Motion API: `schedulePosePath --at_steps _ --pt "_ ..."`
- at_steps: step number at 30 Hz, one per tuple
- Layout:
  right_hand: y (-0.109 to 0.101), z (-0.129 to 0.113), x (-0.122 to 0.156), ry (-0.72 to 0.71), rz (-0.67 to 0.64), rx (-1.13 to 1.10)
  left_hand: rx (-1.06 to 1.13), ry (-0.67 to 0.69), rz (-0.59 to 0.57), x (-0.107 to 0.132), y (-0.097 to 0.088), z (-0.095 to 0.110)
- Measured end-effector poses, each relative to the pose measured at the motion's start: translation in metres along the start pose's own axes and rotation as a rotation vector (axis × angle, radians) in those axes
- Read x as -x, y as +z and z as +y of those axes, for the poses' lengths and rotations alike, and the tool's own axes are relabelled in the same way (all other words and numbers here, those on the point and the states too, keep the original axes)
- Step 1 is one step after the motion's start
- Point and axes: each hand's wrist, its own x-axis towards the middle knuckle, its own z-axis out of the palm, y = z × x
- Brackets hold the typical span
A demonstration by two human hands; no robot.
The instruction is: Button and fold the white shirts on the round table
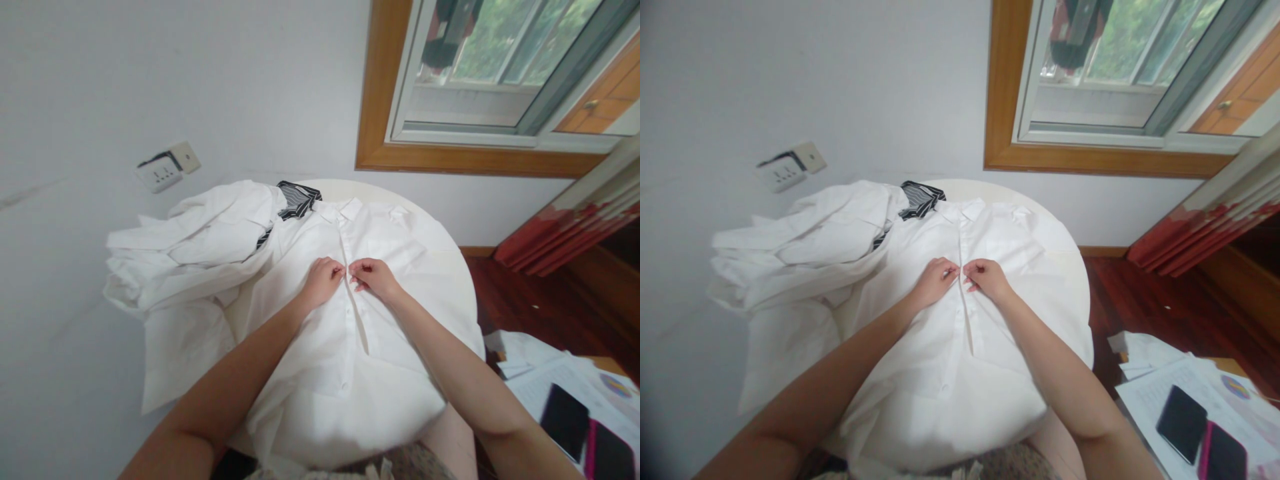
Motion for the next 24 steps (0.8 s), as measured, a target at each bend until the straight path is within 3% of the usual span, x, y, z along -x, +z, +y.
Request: schedulePosePath --at_steps 5,14,24 --pt "0.001 -0.002 0.000 -0.081 0.008 0.189 0.002 0.003 -0.008 0.000 -0.001 0.001" --pt "0.008 0.001 0.002 -0.100 0.083 0.335 0.011 -0.037 0.040 -0.002 -0.001 0.006" --pt "0.010 0.002 0.004 -0.190 0.150 0.509 -0.066 -0.116 0.009 -0.006 0.000 0.010"
